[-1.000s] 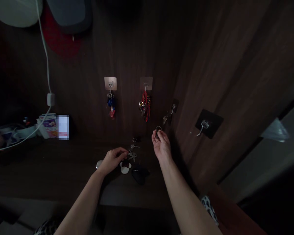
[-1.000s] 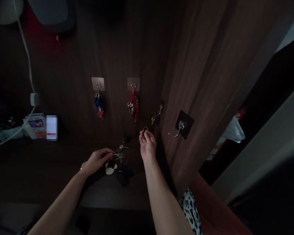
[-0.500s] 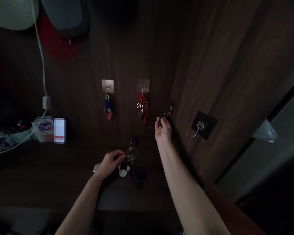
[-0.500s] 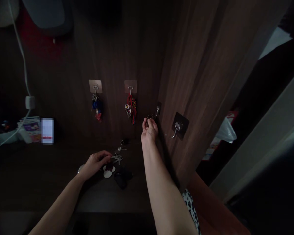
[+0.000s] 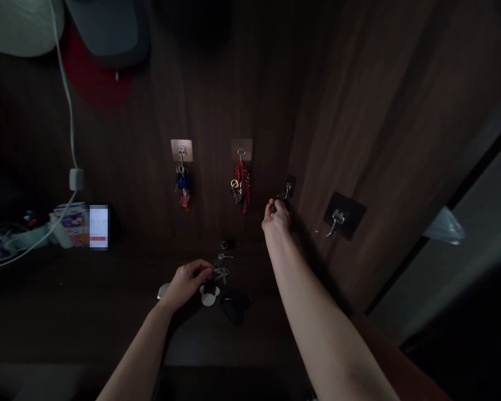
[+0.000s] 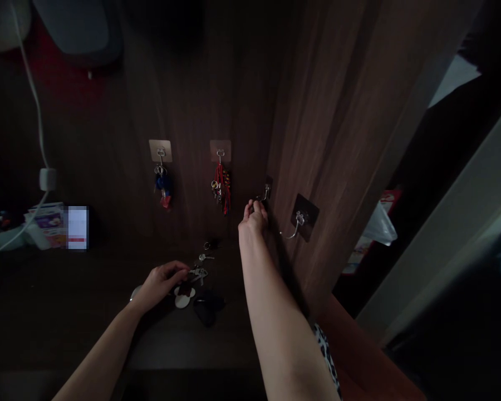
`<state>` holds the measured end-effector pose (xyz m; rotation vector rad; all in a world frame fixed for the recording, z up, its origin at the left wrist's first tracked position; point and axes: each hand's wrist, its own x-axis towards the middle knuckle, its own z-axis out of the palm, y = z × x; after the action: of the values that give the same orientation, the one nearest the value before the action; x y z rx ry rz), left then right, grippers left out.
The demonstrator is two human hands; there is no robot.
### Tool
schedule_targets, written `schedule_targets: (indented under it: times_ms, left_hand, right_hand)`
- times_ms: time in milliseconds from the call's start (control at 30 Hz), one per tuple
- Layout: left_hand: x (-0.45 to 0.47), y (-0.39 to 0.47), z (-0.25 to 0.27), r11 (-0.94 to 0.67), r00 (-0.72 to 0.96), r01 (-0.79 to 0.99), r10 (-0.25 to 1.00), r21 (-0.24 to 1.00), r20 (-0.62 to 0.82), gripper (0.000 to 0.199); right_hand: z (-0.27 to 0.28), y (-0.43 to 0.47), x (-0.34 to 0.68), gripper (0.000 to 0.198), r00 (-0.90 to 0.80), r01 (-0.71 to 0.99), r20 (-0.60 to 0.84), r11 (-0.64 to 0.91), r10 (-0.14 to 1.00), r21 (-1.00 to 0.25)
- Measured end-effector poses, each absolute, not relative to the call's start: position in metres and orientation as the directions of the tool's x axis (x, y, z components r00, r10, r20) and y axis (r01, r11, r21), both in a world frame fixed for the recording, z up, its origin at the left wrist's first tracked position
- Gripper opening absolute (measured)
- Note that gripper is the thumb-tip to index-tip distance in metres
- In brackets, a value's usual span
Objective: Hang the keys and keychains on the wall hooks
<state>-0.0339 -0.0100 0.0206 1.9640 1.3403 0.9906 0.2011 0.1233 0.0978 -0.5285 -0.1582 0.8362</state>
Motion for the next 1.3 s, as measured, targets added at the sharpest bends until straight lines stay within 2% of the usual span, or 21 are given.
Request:
schedule_targets:
  times_ms: [167, 867, 1300]
  left_hand:
    - [-0.034, -0.01, 0.021, -0.348, 0.218, 0.535, 0.937, 0.77, 0.272, 0.028]
    - [-0.031, -0.013, 0.025, -0.341, 0.223, 0.535, 0.94, 0.773, 0.26, 0.028]
    - [-0.032, -0.013, 0.025, -0.353, 0.235, 0.552, 0.935, 0.755, 0.265, 0.028]
  right_hand:
    - [0.09, 0.122, 0.203, 0.012, 0.67, -0.679, -0.108, 0.549, 0.734, -0.487]
    - [0.038, 0.095, 0.21, 0.011, 0.594, -0.736, -0.11, 0.483, 0.797, -0.475]
    - [0.007, 0.051, 0.194, 0.015, 0.54, -0.746, -0.16, 0.382, 0.826, -0.545]
